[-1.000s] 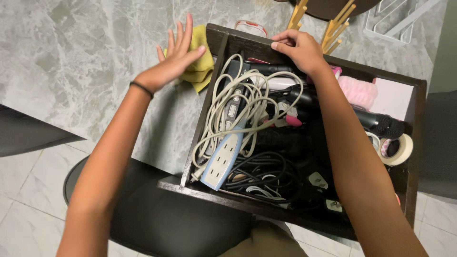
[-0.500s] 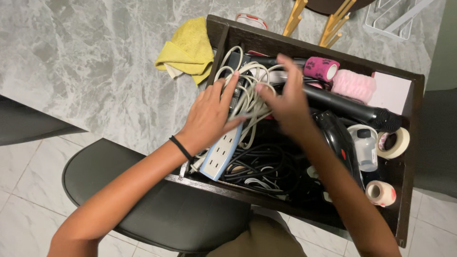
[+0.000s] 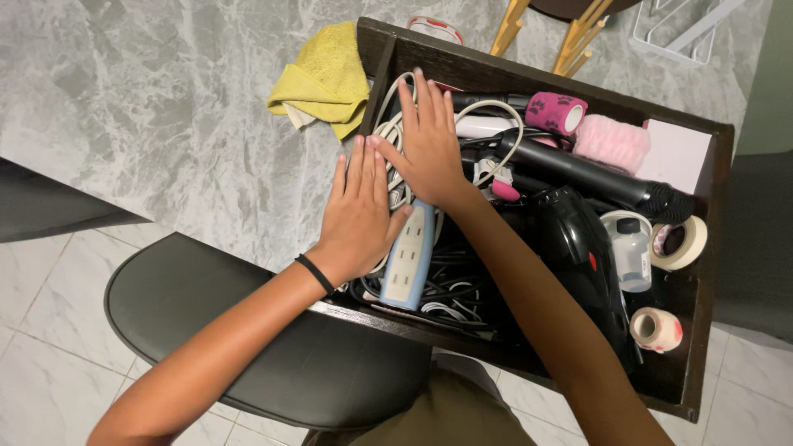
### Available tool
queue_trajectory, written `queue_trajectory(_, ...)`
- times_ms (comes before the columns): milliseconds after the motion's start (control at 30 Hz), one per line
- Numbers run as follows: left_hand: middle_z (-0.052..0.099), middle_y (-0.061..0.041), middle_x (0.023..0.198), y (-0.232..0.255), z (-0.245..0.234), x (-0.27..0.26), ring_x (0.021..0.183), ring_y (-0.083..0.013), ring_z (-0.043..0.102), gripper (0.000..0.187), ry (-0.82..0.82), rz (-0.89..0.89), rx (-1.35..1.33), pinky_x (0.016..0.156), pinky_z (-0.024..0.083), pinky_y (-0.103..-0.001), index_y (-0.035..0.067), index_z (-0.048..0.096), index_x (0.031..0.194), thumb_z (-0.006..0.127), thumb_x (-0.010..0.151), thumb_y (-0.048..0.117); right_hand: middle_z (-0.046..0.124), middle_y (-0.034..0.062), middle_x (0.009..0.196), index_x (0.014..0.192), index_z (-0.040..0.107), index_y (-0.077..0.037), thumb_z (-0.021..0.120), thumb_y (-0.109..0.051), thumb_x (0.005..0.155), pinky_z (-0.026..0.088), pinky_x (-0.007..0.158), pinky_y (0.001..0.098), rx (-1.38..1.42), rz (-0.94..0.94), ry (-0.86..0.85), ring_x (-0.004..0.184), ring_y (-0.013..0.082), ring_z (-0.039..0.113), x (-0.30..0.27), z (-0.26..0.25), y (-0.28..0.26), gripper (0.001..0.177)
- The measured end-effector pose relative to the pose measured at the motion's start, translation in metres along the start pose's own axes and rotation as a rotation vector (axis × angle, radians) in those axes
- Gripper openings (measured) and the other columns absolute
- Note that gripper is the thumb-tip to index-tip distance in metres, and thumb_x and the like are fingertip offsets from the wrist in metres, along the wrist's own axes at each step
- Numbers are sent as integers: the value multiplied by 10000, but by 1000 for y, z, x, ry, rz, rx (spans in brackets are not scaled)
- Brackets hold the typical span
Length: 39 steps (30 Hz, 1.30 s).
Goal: The person organizes a cluttered drawer by hand, moving and arranging various items including a power strip, hair dryer, and rolls of tape. They also wipe the drawer's interior with a yellow cloth.
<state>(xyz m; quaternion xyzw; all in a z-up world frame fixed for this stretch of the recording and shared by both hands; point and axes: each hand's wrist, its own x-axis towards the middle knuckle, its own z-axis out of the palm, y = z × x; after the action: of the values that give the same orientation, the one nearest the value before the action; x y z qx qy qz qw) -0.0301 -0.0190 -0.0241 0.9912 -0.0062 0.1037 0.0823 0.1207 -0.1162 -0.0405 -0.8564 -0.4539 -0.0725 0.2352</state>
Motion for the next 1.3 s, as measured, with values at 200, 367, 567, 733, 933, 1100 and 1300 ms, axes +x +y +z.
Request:
queue_trajectory(200,159,-430,1560,15,-4,-8,1495,-498,54,1020,-35,-85,-142,1202,35,-549,-260,173,1468,413,982,603,136,363,1656,1599,282,73,573,-488,1059,139,1253,608,-81,-64,10,1561,494,134,-5,6,10,831)
queue_trajectory(367,173,-418,1592,22,-11,-37,1537,-455,68,1072,-85,-38,-172,1242,33,-500,-255,163,1487,383,992,670,128,350,1662,1578,326,49,579,-474,1034,131,1253,616,-109,-127,-100,1568,483,124,-23,7,0,797)
queue_trajectory(567,175,-391,1561,24,-21,-39,1510,-449,64,1135,-210,-72,-117,1184,-10,-594,-223,163,1461,386,917,749,162,349,1641,1550,354,77,611,-509,994,122,1240,611,-124,-167,-61,1553,461,126,-16,7,-4,848)
queue_trajectory(733,132,-422,1590,36,-35,-37,1523,-494,66,1159,-86,-89,-220,1176,0,-652,-222,141,1501,487,929,725,243,310,1629,1491,439,44,684,-501,915,130,1233,614,-137,-118,-21,1549,420,182,-14,13,-4,830)
queue_trajectory(933,75,-426,1590,50,-41,-27,1510,-542,45,1242,-297,-48,-253,1172,31,-606,-108,105,1561,687,752,633,473,165,1454,1300,579,-88,700,-380,829,256,1201,583,9,3,10,1468,381,354,-7,5,-8,567)
queue_trajectory(1100,212,-345,1619,15,-16,-35,1525,-493,164,1051,-161,269,-147,1256,114,-523,-74,216,1573,686,837,511,494,144,1475,1315,587,-159,624,-384,1029,311,1199,536,119,-127,-50,1493,402,353,-9,-12,4,366)
queue_trajectory(1300,220,-349,1596,22,-9,-44,1497,-505,157,1031,-156,273,-15,1230,115,-542,-96,218,1556,635,860,540,430,171,1538,1330,587,-168,612,-427,1037,255,1201,565,3,-140,-101,1513,399,288,-6,1,14,392)
